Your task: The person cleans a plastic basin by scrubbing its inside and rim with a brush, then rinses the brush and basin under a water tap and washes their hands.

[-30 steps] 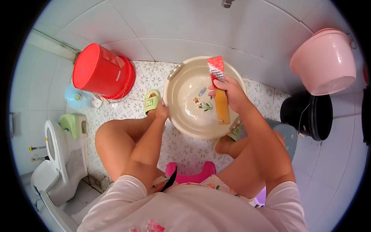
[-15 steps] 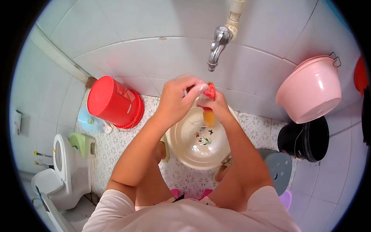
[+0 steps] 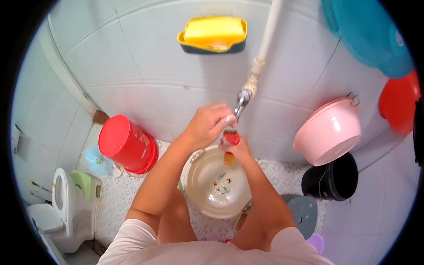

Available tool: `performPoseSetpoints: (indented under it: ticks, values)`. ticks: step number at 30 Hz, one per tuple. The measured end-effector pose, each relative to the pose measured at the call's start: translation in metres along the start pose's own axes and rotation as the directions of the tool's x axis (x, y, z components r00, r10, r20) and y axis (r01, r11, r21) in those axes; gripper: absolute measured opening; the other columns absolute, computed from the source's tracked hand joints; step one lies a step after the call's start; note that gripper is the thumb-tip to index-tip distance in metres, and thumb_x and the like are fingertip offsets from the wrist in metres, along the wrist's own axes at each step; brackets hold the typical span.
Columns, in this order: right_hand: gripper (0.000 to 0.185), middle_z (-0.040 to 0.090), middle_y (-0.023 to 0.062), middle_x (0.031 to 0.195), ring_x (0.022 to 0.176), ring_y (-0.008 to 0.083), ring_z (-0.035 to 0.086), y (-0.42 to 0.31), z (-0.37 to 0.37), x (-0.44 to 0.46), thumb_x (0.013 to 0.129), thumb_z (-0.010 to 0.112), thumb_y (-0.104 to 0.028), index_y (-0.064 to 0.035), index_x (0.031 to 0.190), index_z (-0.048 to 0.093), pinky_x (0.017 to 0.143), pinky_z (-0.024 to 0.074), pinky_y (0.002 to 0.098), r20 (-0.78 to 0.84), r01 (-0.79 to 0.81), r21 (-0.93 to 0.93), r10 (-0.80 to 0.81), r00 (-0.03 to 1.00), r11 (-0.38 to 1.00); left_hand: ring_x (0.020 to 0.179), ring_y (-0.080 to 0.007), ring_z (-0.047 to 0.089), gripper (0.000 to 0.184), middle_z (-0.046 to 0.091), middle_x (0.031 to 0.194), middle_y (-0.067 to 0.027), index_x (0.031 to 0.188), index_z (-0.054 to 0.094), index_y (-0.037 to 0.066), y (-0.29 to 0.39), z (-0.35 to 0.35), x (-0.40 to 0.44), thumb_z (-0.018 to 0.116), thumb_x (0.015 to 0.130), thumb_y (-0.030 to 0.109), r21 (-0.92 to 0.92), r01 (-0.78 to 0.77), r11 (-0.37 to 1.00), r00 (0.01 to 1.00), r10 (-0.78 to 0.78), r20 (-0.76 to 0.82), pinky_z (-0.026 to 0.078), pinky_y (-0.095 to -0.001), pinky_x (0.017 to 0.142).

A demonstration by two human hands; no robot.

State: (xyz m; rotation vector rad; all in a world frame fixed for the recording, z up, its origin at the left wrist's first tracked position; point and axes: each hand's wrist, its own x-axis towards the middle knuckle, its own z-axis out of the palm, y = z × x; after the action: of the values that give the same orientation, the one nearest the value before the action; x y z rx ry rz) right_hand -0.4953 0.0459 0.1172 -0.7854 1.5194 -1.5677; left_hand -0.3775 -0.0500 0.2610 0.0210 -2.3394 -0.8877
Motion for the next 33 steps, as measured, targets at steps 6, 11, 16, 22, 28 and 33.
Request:
performPoseSetpoints:
  ticks: [6,11,16,22,28,33]
  values:
    - [0.027,0.065,0.0032,0.085,0.077,0.0126,0.059,-0.013,-0.003,-0.001,0.065,0.074,-0.003,-0.0015,0.09,0.065,0.071,0.0463,0.0266,-0.025,-0.03,0.093,0.033,0.999,0.995,0.069,-0.0257,0.053,0.019,0.055,0.072,-0.0092,0.076,0.058,0.004,0.01,-0.005,0.004,0.049,0.089,0.014,0.027,-0.037,0.999,0.999,0.037,0.019,0.043,-0.0327,0.065]
    - [0.028,0.063,0.0047,0.086,0.078,0.015,0.06,-0.009,0.001,-0.002,0.065,0.072,0.0,-0.0001,0.091,0.062,0.072,0.0469,0.0279,-0.039,-0.069,0.065,0.071,0.997,0.995,0.067,-0.0261,0.053,0.021,0.054,0.072,-0.0106,0.075,0.057,0.004,0.014,-0.005,0.01,0.046,0.09,0.015,0.067,0.003,0.998,0.994,-0.011,0.113,0.043,-0.0334,0.064]
    - [0.022,0.061,0.0017,0.08,0.069,0.0117,0.056,-0.012,0.008,-0.007,0.065,0.075,-0.003,-0.0043,0.084,0.063,0.064,0.0439,0.0264,-0.043,-0.085,0.069,0.088,0.995,0.994,0.066,-0.0254,0.054,0.02,0.056,0.072,-0.0114,0.076,0.058,0.004,0.029,0.016,0.023,0.047,0.089,0.014,0.174,-0.011,0.985,0.991,-0.013,0.134,0.043,-0.0331,0.064]
    - [0.026,0.062,0.0049,0.084,0.073,0.0141,0.059,-0.01,0.009,-0.002,0.068,0.074,-0.006,-0.0016,0.09,0.061,0.067,0.0476,0.0279,-0.042,-0.063,0.09,0.067,0.997,0.994,0.07,-0.0163,0.059,0.023,0.064,0.078,-0.0075,0.087,0.065,0.0,-0.022,0.014,-0.008,0.05,0.09,0.017,-0.24,0.365,0.9,0.921,-0.386,-0.047,0.046,-0.0299,0.066]
    - [0.027,0.063,0.0102,0.087,0.078,0.0201,0.063,-0.009,0.016,0.001,0.08,0.068,-0.022,-0.0032,0.097,0.059,0.07,0.05,0.0339,-0.072,0.086,0.181,-0.074,0.995,0.98,0.084,-0.0144,0.057,0.042,0.064,0.095,-0.0087,0.102,0.062,0.0,-0.093,0.085,-0.057,0.046,0.093,0.037,-0.582,0.474,0.661,0.703,-0.682,-0.203,0.047,-0.0305,0.076]
    - [0.033,0.063,0.0177,0.088,0.074,0.0338,0.063,-0.006,0.026,0.008,0.083,0.061,-0.032,-0.0055,0.101,0.055,0.068,0.0471,0.0407,-0.453,0.126,-0.43,-0.335,0.826,0.894,0.097,-0.0168,0.054,0.059,0.06,0.105,-0.0096,0.116,0.054,0.001,-0.079,0.148,-0.059,0.035,0.093,0.052,-0.808,0.465,0.363,0.574,-0.818,-0.037,0.043,-0.031,0.083]
